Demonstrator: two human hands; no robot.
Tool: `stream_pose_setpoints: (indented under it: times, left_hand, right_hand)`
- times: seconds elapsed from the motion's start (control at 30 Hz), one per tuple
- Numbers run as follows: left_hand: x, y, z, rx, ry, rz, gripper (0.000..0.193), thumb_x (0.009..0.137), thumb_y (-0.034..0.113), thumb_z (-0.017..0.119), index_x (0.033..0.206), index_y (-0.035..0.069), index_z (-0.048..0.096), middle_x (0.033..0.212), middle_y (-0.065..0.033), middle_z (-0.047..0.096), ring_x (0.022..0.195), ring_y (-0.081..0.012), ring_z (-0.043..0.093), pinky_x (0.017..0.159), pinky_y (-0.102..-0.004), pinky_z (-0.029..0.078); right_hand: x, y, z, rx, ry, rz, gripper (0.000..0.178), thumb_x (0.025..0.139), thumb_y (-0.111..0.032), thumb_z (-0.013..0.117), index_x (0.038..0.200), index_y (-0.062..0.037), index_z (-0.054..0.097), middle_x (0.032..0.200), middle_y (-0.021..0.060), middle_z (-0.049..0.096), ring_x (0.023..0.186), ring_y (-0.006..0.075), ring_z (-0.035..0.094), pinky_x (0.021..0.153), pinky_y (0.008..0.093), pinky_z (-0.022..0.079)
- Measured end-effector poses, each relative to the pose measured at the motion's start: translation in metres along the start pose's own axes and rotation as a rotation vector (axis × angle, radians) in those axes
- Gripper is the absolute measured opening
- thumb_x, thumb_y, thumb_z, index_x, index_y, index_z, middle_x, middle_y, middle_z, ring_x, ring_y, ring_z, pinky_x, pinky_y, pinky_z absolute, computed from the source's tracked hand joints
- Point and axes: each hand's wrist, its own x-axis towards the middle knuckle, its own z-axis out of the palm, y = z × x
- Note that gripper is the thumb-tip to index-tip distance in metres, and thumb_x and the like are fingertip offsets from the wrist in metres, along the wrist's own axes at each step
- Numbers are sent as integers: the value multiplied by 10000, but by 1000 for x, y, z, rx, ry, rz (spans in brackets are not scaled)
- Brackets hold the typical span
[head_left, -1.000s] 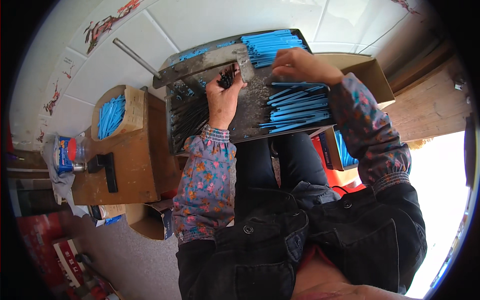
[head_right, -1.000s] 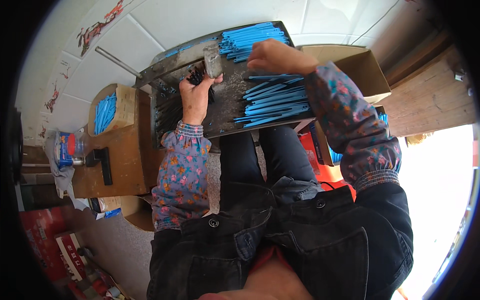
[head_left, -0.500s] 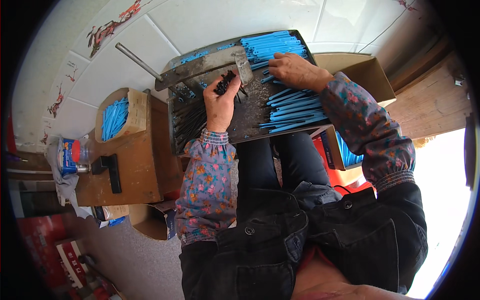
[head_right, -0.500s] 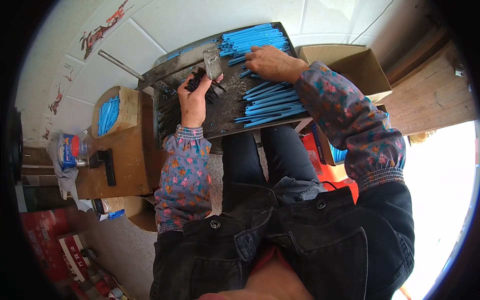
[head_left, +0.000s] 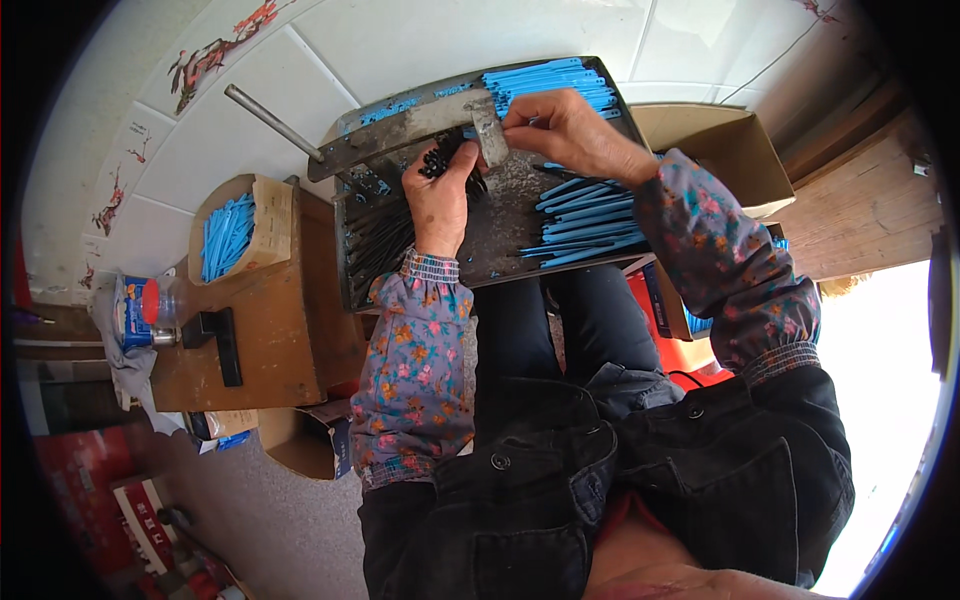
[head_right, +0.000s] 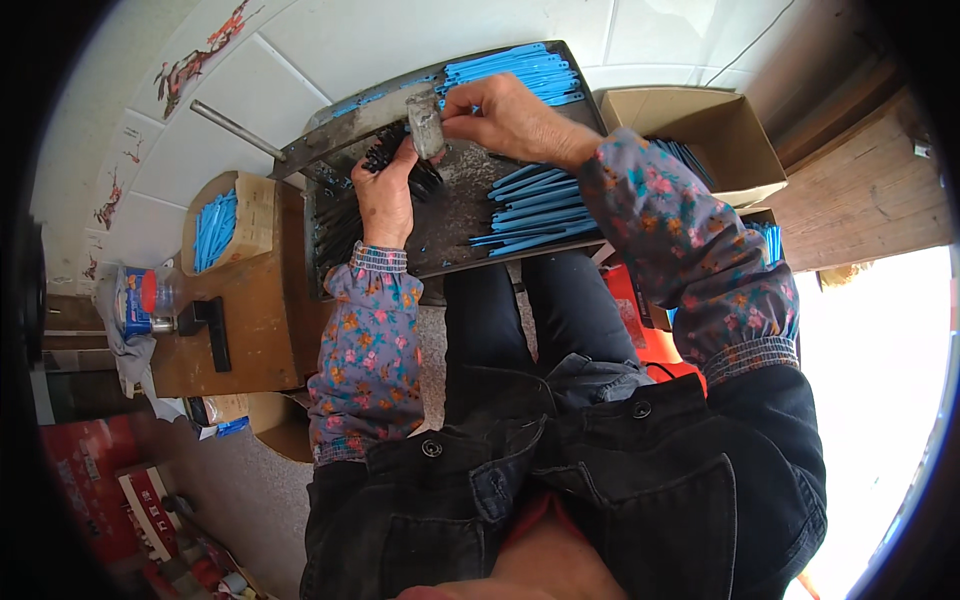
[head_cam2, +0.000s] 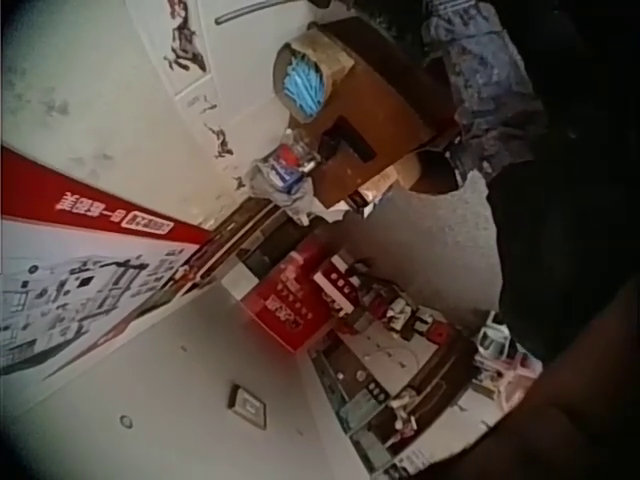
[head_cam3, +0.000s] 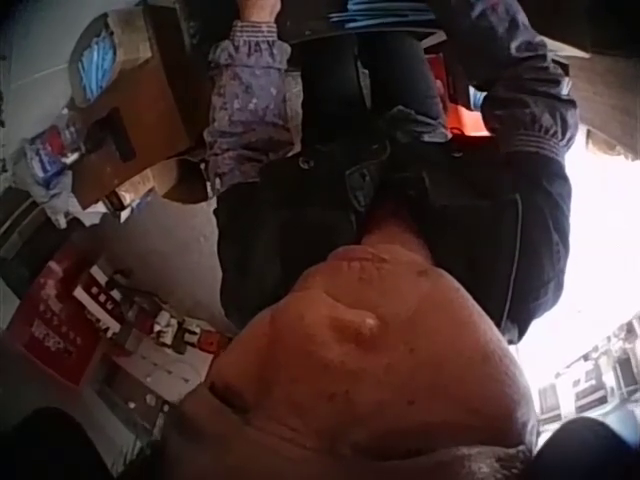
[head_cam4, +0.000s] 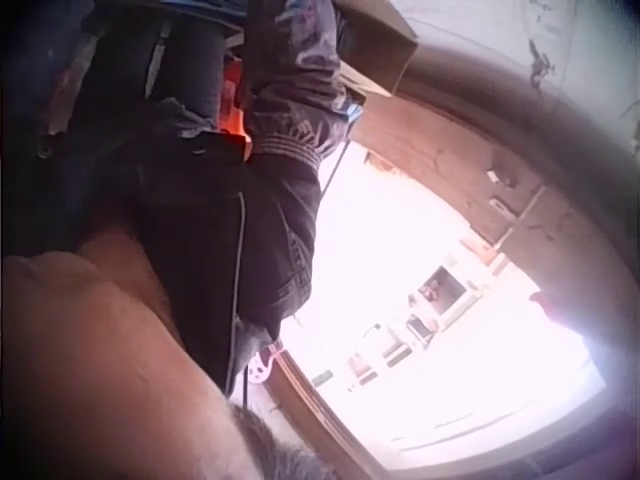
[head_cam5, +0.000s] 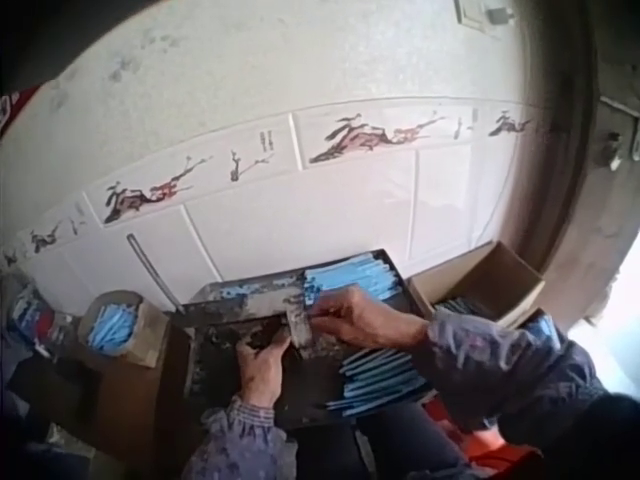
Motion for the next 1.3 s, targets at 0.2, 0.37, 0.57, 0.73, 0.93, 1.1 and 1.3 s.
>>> stream_pose_setpoints:
  times: [0.2,0.37,0.57,0.73,0.93,1.1,1.3]
  left_hand:
    - [-4,7,-2,87,17,61,118,883,93,640,862,-19,669,779,-3,652,706,-79,567,658,-236,444]
    - [-6,4,-2,105,-24,53,171,891,126,646,923,-40,672,818,-27,670,734,-94,601,675,-254,480]
    - [-7,3,-1,78,-76,20,191,892,123,645,953,-58,657,834,-36,668,763,-102,614,688,-270,502]
    - [-5,0,-6,18,-34,45,149,898,96,625,944,-43,654,818,-10,652,736,-82,583,667,-245,470]
    - [2,-7,-2,15,4,0,110,896,82,618,900,-22,653,776,11,633,683,-65,527,637,-222,418]
    - [-1,1,-4,107,-28,41,105,897,84,616,888,-14,653,747,9,627,677,-65,523,632,-229,415]
    - [-5,3,-5,40,-16,31,123,887,124,644,924,12,681,786,-19,666,743,-104,597,739,-274,480]
  right_hand:
    - [3,3,-20,-162,-62,-181,109,849,-85,644,819,19,633,733,41,592,647,135,531,594,279,437]
    - [-12,46,-37,-354,-143,-118,93,816,-104,642,833,-13,653,783,97,611,729,250,601,649,346,469]
    - [-9,75,-30,-1028,-69,-413,126,820,-111,611,887,-4,616,823,109,611,824,291,618,714,394,474]
    - [-8,36,-23,-739,-24,-423,148,823,-97,605,914,16,576,788,110,611,754,310,606,662,392,472]
    - [-6,5,9,34,50,8,123,826,-78,630,865,32,591,713,127,580,657,295,575,623,352,460]
    - [10,-6,-13,-261,-117,-313,105,833,-73,641,839,29,615,726,125,582,670,273,582,630,344,462]
    - [1,38,-31,-426,-86,-241,95,833,-99,644,866,-18,680,863,125,646,775,243,621,683,344,490]
